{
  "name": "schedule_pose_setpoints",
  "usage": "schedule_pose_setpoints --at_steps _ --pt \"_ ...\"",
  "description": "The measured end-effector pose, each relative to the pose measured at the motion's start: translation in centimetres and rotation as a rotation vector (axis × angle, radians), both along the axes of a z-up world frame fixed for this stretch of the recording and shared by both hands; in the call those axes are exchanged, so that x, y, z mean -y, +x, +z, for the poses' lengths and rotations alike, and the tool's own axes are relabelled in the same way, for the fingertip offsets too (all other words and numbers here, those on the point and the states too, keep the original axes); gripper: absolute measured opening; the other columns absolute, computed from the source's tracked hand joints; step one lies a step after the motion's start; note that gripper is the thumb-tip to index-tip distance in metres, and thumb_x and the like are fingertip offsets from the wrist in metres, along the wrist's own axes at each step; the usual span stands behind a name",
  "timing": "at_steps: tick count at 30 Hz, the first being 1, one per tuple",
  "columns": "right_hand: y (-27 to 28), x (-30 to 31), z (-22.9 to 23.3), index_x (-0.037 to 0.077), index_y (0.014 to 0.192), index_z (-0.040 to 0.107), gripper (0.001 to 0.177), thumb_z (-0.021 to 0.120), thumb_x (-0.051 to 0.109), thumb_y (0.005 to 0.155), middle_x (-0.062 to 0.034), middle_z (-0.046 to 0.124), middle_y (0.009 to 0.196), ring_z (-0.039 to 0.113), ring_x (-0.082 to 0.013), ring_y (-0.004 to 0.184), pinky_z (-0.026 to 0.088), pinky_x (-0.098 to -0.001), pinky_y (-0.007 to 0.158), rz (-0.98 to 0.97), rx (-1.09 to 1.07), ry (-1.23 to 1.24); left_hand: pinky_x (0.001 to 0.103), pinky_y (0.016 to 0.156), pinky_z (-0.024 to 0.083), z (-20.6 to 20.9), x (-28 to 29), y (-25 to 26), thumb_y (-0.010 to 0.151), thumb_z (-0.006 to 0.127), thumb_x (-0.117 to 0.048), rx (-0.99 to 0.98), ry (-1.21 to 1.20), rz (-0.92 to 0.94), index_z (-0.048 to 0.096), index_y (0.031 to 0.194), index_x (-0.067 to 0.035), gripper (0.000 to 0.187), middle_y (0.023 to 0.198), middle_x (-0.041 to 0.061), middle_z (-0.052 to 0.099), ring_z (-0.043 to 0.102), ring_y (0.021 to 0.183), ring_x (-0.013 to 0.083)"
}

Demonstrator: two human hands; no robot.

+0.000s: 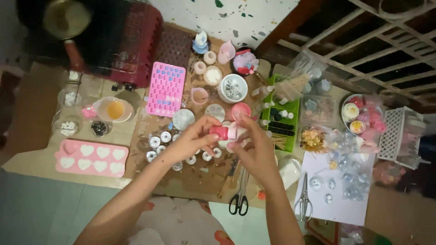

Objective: Pouring melted wax into various molds and arranging small containers on a workspace.

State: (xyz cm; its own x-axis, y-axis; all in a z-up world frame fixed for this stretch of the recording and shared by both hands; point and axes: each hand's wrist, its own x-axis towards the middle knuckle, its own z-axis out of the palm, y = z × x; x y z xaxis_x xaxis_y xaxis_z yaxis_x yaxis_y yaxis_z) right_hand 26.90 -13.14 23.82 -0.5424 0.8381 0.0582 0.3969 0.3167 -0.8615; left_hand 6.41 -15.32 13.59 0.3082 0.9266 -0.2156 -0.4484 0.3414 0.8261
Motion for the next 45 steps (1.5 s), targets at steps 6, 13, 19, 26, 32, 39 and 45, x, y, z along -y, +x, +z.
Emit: schedule_pose_setpoints --at_steps 6,13,19,26,32,39,45 --pt "-4.5 -1.1 -2.2 0.010 0.122 0.069 0.027 0.073 0.020 0.097 -0.0111 0.072 0.096 0.072 -0.0333 0.081 0.058 -0.0393 0.068 -0.009 0.086 0.336 0.036 0.047 0.067 -1.4 -0.9 -4.4 0.102 0.060 -0.024 0.038 -0.087 0.033 0.054 0.119 -0.001 0.029 0.090 0.007 0.049 0.053 0.059 0.0126" --pt "-7.0 -2.5 -11.7 0.013 0.109 0.076 0.021 0.072 0.006 0.089 -0.0114 0.064 0.110 0.069 -0.0299 0.094 0.060 -0.0388 0.078 -0.201 -0.004 0.251 0.009 0.036 0.022 -5.6 -1.7 -11.5 0.099 0.057 -0.054 0.238 -0.520 -0.008 0.066 0.103 -0.013 0.041 0.064 -0.008 0.038 0.030 0.045 -0.0016" --pt "-8.9 -2.0 -27.8 0.008 0.115 0.075 0.029 0.072 0.018 0.088 -0.0221 0.070 0.098 0.070 -0.0441 0.096 0.059 -0.0553 0.081 -0.449 0.579 -0.118 0.017 0.058 0.047 -7.4 -1.1 -14.4 0.101 0.058 -0.042 0.322 -0.325 0.217 0.060 0.131 -0.023 0.036 0.099 0.004 0.072 0.065 0.088 0.0124" --pt "-11.0 -7.7 -25.4 -0.004 0.135 0.062 0.069 0.085 0.036 0.084 -0.0348 0.064 0.128 0.058 -0.0516 0.124 0.045 -0.0541 0.107 -0.812 0.057 0.022 0.020 0.067 0.058 -8.6 -1.4 -16.6 0.099 0.059 -0.015 0.516 -0.268 0.279 0.053 0.145 -0.014 0.046 0.116 0.015 0.068 0.070 0.098 0.0204" --pt "-9.9 -9.5 -26.6 0.019 0.101 0.079 0.013 0.072 0.029 0.097 -0.0055 0.075 0.083 0.071 -0.0264 0.072 0.056 -0.0369 0.068 -0.570 0.193 0.162 0.019 0.065 0.057 -8.9 -1.7 -15.8 0.095 0.064 -0.010 0.412 -0.251 0.285 0.050 0.149 -0.012 0.055 0.114 0.012 0.066 0.071 0.096 0.0181" --pt "-7.8 -4.9 -19.6 0.011 0.106 0.080 0.015 0.075 0.009 0.092 -0.0074 0.077 0.094 0.075 -0.0262 0.082 0.060 -0.0323 0.073 -0.356 0.178 0.513 0.026 0.073 0.065 -8.0 -2.4 -14.9 0.094 0.066 -0.006 0.371 -0.229 0.311 0.054 0.143 -0.012 0.051 0.110 0.015 0.068 0.074 0.095 0.0212" --pt "-5.3 -2.6 -21.5 0.010 0.119 0.076 0.034 0.072 0.003 0.086 -0.0116 0.074 0.114 0.073 -0.0300 0.105 0.059 -0.0374 0.092 -0.155 0.208 0.558 0.029 0.074 0.067 -8.4 -3.2 -13.3 0.094 0.068 -0.009 0.366 -0.218 0.280 0.054 0.140 -0.009 0.049 0.111 0.016 0.068 0.074 0.095 0.0217"
